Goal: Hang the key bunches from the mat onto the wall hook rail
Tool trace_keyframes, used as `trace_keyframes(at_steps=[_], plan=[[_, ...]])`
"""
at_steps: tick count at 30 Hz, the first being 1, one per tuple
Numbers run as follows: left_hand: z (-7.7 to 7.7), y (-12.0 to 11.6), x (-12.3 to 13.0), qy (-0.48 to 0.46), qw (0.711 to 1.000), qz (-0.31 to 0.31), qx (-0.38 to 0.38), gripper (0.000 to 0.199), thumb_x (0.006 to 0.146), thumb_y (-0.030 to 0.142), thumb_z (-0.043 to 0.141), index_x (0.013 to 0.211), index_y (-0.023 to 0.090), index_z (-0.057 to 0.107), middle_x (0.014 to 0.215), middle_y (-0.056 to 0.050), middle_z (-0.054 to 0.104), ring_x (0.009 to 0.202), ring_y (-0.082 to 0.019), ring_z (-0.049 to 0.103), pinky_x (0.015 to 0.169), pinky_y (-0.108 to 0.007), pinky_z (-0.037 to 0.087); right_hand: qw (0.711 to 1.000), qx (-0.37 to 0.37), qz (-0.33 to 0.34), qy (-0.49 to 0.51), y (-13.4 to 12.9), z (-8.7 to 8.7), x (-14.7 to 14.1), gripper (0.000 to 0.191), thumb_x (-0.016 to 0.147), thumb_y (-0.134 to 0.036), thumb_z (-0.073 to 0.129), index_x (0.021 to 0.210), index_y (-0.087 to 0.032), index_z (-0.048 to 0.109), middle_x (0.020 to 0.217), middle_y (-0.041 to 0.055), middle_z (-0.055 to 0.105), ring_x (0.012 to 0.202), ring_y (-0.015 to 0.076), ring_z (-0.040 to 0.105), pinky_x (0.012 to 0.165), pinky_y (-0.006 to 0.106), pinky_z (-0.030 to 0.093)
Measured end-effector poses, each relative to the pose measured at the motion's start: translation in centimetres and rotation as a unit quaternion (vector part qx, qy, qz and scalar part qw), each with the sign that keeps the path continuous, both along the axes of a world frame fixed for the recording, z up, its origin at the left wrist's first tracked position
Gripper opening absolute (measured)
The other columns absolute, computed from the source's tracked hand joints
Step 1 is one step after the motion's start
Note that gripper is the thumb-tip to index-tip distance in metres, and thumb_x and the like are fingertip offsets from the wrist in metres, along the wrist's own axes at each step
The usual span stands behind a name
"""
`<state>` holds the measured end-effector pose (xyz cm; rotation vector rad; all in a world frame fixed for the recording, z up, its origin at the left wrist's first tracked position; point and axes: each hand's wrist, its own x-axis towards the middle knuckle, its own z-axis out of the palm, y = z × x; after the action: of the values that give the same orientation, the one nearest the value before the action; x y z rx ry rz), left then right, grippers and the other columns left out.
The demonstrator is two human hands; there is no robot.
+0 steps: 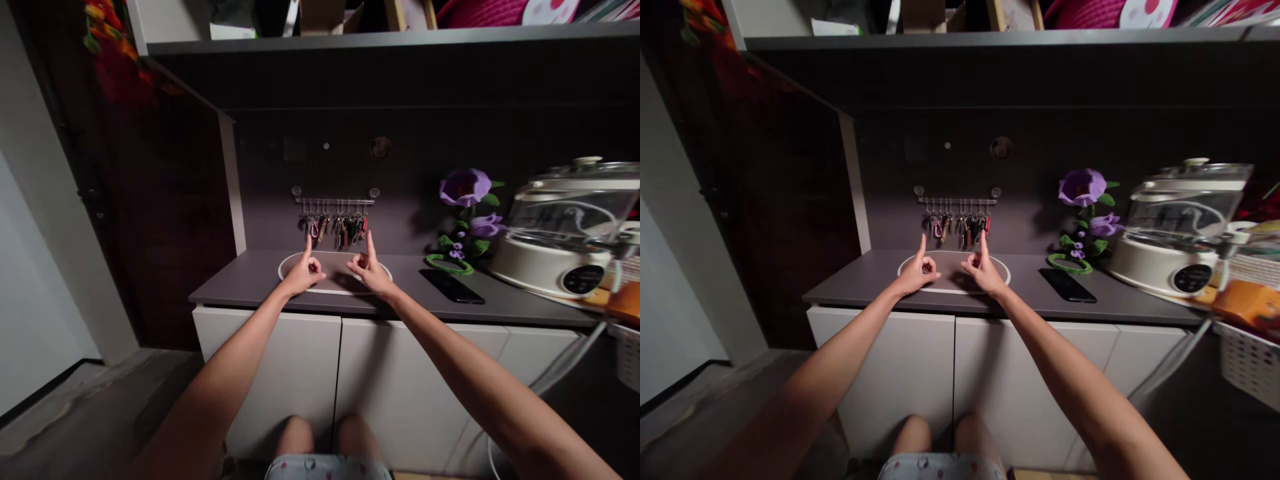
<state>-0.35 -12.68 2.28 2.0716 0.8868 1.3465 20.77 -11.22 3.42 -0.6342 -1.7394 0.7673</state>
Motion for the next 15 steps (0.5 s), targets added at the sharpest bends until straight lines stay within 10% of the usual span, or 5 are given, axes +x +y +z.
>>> trace_keyframes(at_steps=[8, 15], plan=[[-1.3, -1.5, -1.1, -0.011, 0.999, -0.029, -0.013, 0.103, 0.068, 0.017, 0.062, 0.138, 0.024, -0.015, 0.069, 0.007, 0.051, 0.063, -0.007, 0.046, 0.069, -0.022, 0.04, 0.999, 0.004, 0.022, -0.045, -2.1, -1.3, 0.1, 0.096, 0.073, -0.025, 0.058, 0.139, -0.028, -0.012, 0.069, -0.006, 0.047, 0.057, 0.0084, 0.043, 0.057, 0.022, 0.04], [-0.4, 0.9, -1.5, -0.105, 0.99, 0.028, -0.086, 0.097, 0.067, 0.023, 0.066, 0.141, 0.024, 0.003, 0.073, 0.003, 0.054, 0.065, -0.008, 0.048, 0.065, -0.022, 0.04, 0.997, -0.027, -0.055, -0.05, 0.2, 0.0, 1.2, 0.08, 0.072, -0.034, 0.06, 0.139, -0.026, 0.018, 0.078, -0.0022, 0.055, 0.068, 0.0109, 0.051, 0.073, 0.029, 0.046]])
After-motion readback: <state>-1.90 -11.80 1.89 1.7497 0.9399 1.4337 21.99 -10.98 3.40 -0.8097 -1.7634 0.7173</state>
